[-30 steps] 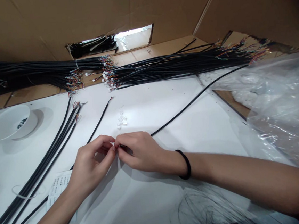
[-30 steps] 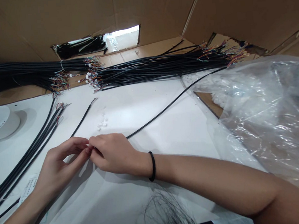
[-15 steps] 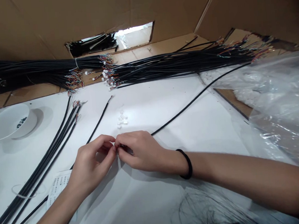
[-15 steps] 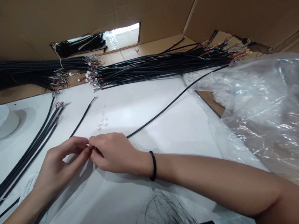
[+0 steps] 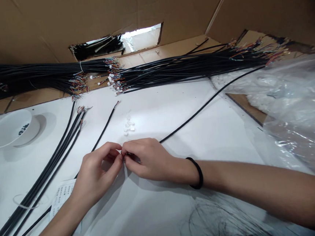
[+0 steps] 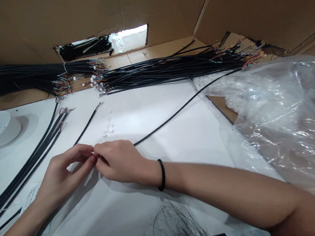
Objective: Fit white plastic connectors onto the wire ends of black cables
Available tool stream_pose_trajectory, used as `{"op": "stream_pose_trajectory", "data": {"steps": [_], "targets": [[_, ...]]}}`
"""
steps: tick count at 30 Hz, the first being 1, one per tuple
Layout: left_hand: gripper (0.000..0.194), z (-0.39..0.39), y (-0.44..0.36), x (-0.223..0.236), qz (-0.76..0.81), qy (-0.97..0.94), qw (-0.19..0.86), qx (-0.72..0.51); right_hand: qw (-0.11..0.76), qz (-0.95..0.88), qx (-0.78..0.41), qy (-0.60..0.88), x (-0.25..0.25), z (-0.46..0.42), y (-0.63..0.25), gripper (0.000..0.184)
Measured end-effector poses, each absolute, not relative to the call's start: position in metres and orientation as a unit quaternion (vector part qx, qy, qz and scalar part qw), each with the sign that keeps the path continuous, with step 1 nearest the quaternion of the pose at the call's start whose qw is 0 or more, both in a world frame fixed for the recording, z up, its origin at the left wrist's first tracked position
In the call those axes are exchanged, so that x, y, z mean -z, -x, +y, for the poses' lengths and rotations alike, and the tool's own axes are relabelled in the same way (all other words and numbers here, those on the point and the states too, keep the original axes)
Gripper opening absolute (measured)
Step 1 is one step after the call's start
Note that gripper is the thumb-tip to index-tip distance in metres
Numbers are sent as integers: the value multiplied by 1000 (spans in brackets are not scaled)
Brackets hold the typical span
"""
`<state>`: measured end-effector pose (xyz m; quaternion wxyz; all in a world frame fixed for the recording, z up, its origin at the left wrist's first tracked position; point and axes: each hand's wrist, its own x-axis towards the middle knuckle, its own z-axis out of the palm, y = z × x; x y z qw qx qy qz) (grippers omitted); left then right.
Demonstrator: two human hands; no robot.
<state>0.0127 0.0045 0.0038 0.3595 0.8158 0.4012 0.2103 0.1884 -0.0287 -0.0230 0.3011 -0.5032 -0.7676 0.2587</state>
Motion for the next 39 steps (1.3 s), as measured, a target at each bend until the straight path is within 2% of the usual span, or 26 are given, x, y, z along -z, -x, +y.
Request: {"op": "stream_pose_trajectory", "data": {"steps": [39], "targets": [[9,4,-12,-3,396,-818,360,-210,292,-768,-259,508,22,-29,-188,10]]}}
